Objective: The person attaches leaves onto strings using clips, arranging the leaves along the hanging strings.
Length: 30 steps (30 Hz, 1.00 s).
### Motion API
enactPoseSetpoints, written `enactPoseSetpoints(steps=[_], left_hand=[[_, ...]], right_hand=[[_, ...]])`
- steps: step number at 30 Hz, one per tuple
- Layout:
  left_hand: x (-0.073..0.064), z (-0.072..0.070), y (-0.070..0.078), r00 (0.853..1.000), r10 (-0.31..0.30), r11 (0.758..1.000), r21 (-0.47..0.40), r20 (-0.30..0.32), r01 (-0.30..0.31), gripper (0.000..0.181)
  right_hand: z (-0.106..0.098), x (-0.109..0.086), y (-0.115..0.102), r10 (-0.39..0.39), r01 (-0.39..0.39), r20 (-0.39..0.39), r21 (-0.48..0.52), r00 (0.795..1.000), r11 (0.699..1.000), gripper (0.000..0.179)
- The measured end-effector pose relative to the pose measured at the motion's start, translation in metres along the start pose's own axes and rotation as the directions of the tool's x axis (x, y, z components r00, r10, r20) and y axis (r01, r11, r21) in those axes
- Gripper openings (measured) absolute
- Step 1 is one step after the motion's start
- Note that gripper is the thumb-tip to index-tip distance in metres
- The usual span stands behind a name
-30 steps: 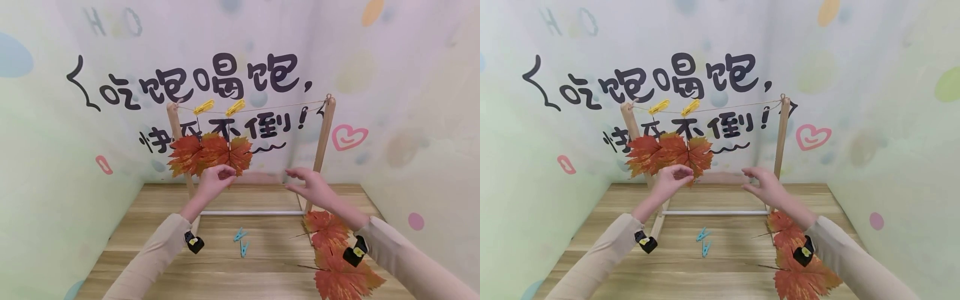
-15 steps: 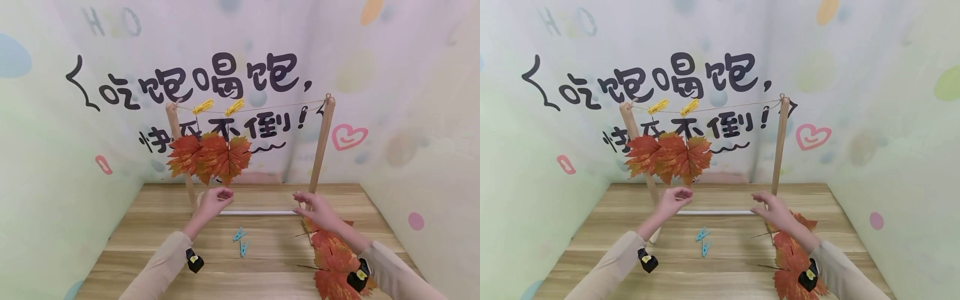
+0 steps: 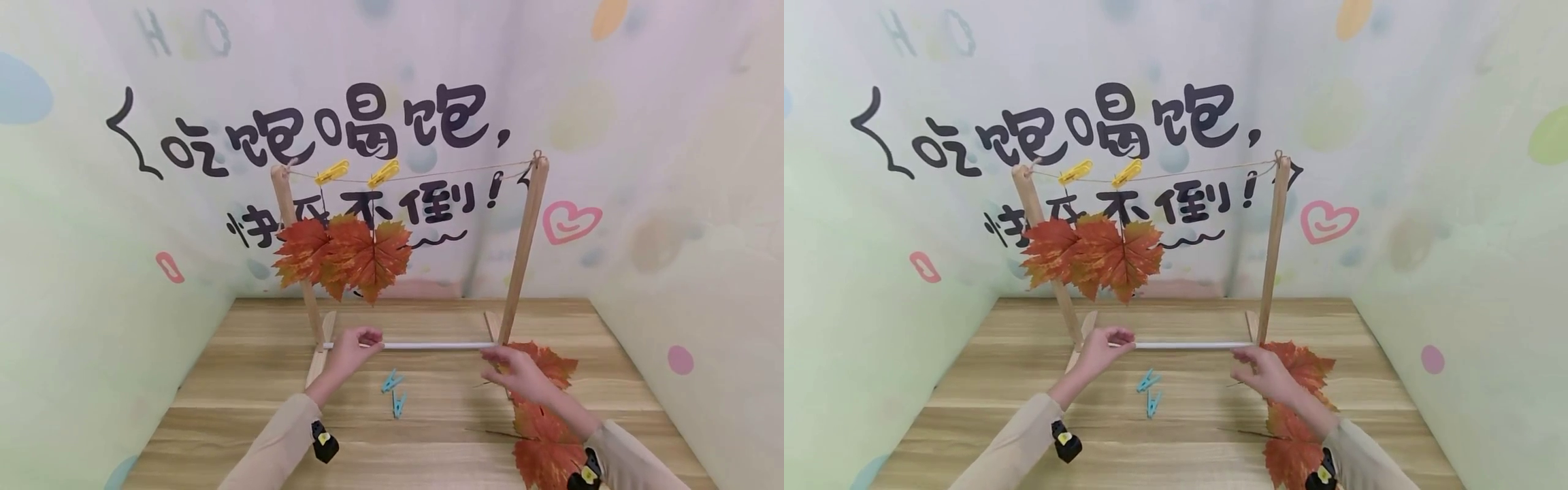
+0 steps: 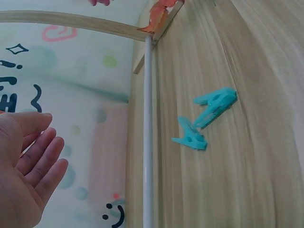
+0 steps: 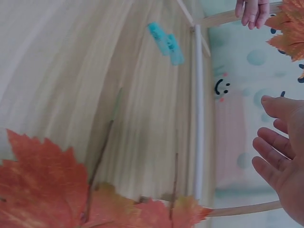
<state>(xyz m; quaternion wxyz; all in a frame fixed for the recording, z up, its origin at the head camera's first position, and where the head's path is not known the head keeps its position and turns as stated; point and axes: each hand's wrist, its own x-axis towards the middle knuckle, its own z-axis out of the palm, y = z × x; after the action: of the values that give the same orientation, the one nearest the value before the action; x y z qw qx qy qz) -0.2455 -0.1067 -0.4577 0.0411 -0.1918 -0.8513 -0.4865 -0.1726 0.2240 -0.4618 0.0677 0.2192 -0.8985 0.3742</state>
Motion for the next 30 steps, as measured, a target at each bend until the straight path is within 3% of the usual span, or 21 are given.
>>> enactPoseSetpoints(steps=[6, 11, 16, 25, 30], left_hand=[[-0.006, 0.01, -0.011, 1.0, -0.015, 0.999, -0.039, 0.022, 0.016, 0.013], [-0.012, 0.022, -0.02, 0.999, -0.022, 1.0, -0.003, 0.041, 0.023, 0.011], [-0.017, 0.032, -0.028, 0.998, -0.031, 0.999, 0.031, 0.046, 0.029, 0.011], [-0.027, 0.044, -0.039, 0.996, -0.031, 0.999, -0.022, 0.079, 0.033, 0.014], [-0.031, 0.049, -0.044, 0.996, -0.035, 0.999, -0.022, 0.082, 0.036, 0.014]], right_hand=[[0.013, -0.014, 0.014, -0.019, 0.018, 0.072, 0.01, 0.997, 1.0, 0.037], [0.021, -0.024, 0.022, -0.01, 0.005, 0.142, 0.034, 0.99, 0.999, 0.034], [0.027, -0.034, 0.028, -0.036, 0.027, 0.165, 0.055, 0.986, 0.998, 0.024], [0.039, -0.047, 0.044, -0.029, 0.016, 0.207, 0.06, 0.978, 0.998, 0.021], [0.046, -0.052, 0.049, 0.027, -0.04, 0.232, 0.052, 0.972, 0.998, 0.022]])
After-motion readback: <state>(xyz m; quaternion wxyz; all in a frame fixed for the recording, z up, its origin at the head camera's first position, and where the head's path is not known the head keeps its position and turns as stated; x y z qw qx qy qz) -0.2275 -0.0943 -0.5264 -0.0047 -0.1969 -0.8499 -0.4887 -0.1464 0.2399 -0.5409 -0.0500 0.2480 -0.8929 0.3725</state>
